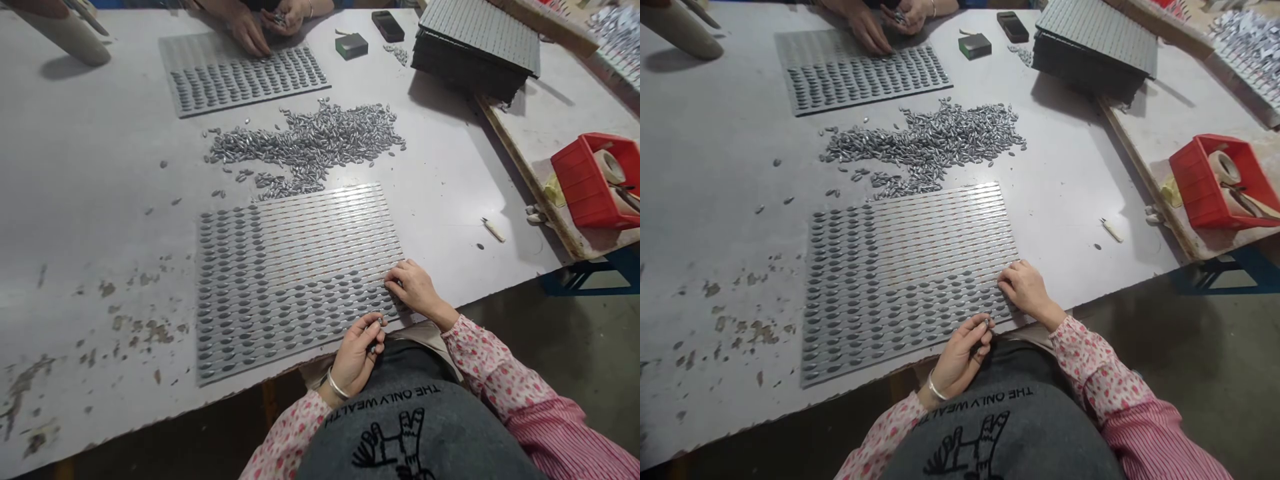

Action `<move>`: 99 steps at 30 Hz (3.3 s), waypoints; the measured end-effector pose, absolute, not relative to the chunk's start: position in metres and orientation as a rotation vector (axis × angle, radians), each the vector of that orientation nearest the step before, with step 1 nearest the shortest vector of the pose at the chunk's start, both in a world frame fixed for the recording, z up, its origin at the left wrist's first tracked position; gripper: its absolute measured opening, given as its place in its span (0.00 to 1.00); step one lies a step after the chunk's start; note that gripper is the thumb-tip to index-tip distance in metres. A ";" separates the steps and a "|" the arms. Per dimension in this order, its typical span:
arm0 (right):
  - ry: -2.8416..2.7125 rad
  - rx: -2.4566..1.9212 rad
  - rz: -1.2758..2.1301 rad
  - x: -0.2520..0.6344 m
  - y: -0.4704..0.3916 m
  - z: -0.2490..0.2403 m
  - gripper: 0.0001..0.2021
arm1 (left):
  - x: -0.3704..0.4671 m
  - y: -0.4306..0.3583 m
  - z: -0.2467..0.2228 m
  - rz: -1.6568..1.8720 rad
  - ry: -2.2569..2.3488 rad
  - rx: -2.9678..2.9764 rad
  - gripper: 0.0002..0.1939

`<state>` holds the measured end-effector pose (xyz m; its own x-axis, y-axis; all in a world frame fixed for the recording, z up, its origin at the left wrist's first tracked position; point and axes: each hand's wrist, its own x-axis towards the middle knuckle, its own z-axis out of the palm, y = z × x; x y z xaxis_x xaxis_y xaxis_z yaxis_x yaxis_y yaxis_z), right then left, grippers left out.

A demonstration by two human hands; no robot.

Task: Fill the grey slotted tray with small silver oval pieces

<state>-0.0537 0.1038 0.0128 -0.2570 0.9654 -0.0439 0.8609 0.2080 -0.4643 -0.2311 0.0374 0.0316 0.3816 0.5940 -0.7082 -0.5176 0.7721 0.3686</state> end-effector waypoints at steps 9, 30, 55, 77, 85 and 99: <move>-2.230 -1.563 0.666 -0.073 0.106 0.007 0.06 | -0.231 0.036 0.031 0.733 0.961 0.071 0.13; -1.560 -1.243 1.389 -0.062 0.076 0.029 0.11 | -0.231 0.042 0.035 0.798 0.930 0.062 0.14; -2.024 -1.444 0.863 -0.048 0.090 0.023 0.05 | -0.229 0.042 0.035 0.755 0.987 0.006 0.14; -1.667 -1.800 0.722 -0.028 0.087 -0.001 0.05 | -0.235 0.042 0.036 0.612 0.823 -0.007 0.13; -1.859 -1.863 0.576 -0.024 0.090 0.000 0.06 | -0.233 0.042 0.041 0.630 0.891 0.042 0.09; -2.205 -1.188 1.048 -0.070 0.077 0.048 0.07 | -0.232 0.041 0.045 0.764 0.851 0.263 0.21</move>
<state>-0.0700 0.0775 0.0475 -0.5447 0.8385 0.0132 0.5193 0.3496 -0.7798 -0.2318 0.0407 0.0451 0.4174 0.7001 -0.5793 -0.5012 0.7092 0.4959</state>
